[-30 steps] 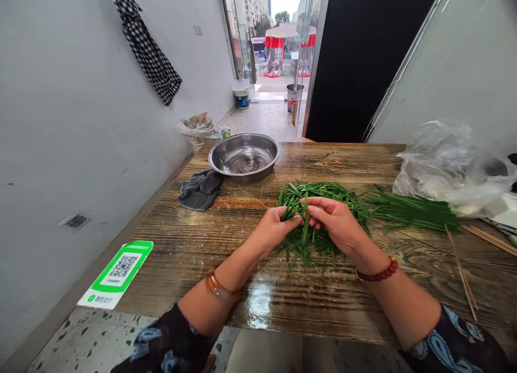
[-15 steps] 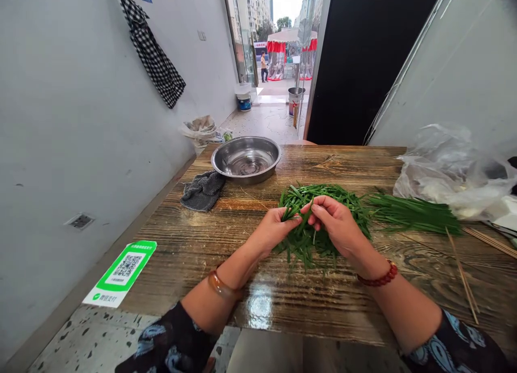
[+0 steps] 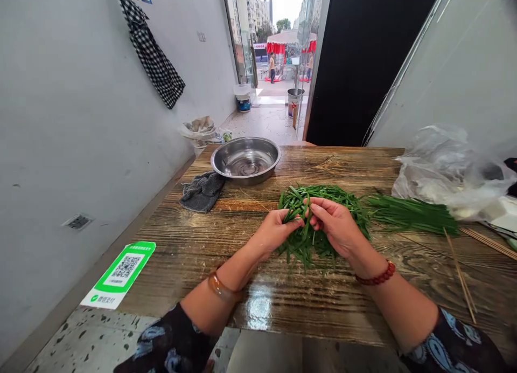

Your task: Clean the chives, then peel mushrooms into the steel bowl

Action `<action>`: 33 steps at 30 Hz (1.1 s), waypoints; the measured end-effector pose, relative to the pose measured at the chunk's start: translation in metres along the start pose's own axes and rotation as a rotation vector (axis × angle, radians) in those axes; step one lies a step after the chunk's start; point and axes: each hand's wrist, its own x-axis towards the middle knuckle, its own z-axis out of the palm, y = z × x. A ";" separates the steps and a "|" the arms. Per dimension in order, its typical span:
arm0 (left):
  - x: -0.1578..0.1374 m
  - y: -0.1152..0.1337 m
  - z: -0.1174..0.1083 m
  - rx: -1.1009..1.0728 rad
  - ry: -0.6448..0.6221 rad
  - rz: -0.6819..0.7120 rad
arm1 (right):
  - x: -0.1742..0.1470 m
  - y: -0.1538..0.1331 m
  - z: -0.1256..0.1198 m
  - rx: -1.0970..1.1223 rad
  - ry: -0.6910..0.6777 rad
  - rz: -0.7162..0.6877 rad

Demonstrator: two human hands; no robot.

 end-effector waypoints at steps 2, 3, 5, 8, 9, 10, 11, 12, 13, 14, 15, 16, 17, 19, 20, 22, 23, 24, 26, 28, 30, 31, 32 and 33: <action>0.001 -0.002 0.000 0.013 0.001 0.008 | -0.001 0.000 0.000 -0.005 -0.011 -0.010; 0.001 -0.003 0.000 0.017 0.000 0.013 | -0.001 0.000 -0.001 -0.017 -0.016 -0.021; 0.002 -0.004 0.000 0.023 -0.009 0.029 | -0.001 0.002 -0.002 -0.053 -0.032 -0.048; 0.003 -0.004 0.000 0.043 -0.019 0.053 | -0.001 0.004 -0.003 -0.099 -0.053 -0.073; 0.003 -0.004 0.000 0.051 -0.019 0.057 | -0.001 0.004 -0.003 -0.108 -0.050 -0.077; 0.003 -0.004 0.000 0.054 -0.016 0.058 | 0.000 0.004 -0.002 -0.112 -0.043 -0.082; 0.003 -0.004 0.000 0.047 -0.012 0.052 | 0.000 0.004 -0.002 -0.106 -0.030 -0.086; 0.003 -0.005 -0.001 0.028 -0.004 0.040 | 0.000 0.003 -0.003 -0.091 -0.013 -0.088; 0.004 -0.005 -0.002 0.002 0.012 0.024 | 0.000 0.001 -0.003 -0.066 0.005 -0.086; 0.004 -0.005 -0.004 -0.029 0.037 0.006 | 0.000 0.000 -0.004 -0.039 0.021 -0.079; 0.005 -0.006 -0.006 -0.061 0.068 -0.005 | 0.000 -0.002 -0.004 -0.019 0.026 -0.064; 0.007 -0.007 -0.008 -0.088 0.099 -0.002 | 0.000 -0.003 -0.004 -0.012 0.017 -0.044; 0.008 -0.008 -0.010 -0.110 0.129 0.014 | -0.001 -0.004 -0.004 -0.018 -0.006 -0.023; 0.010 -0.011 -0.012 -0.147 0.155 0.046 | -0.003 -0.003 -0.002 -0.075 -0.078 0.003; 0.011 -0.012 -0.012 -0.173 0.147 0.047 | -0.004 -0.002 -0.001 -0.119 -0.113 0.003; 0.012 -0.014 -0.010 -0.225 0.117 0.025 | -0.006 0.002 0.002 -0.216 -0.146 -0.027; 0.012 -0.015 -0.008 -0.245 0.104 0.013 | -0.007 0.005 0.004 -0.258 -0.144 -0.050; 0.011 -0.016 -0.006 -0.256 0.097 0.008 | -0.008 0.007 0.005 -0.291 -0.134 -0.073; 0.009 -0.017 -0.002 -0.253 0.094 0.004 | -0.009 0.011 0.006 -0.346 -0.123 -0.113; 0.007 -0.016 0.001 -0.233 0.066 -0.008 | -0.009 0.013 0.005 -0.446 -0.116 -0.198; 0.006 -0.015 0.003 -0.201 0.029 -0.003 | -0.009 0.013 0.004 -0.606 -0.087 -0.344; 0.005 -0.014 0.003 -0.182 0.005 0.007 | -0.010 0.012 0.004 -0.681 -0.063 -0.415; 0.005 -0.013 0.003 -0.165 -0.018 0.021 | -0.010 0.011 0.004 -0.737 -0.033 -0.468; 0.005 -0.012 0.002 -0.151 -0.039 0.034 | -0.009 0.010 0.004 -0.769 -0.007 -0.496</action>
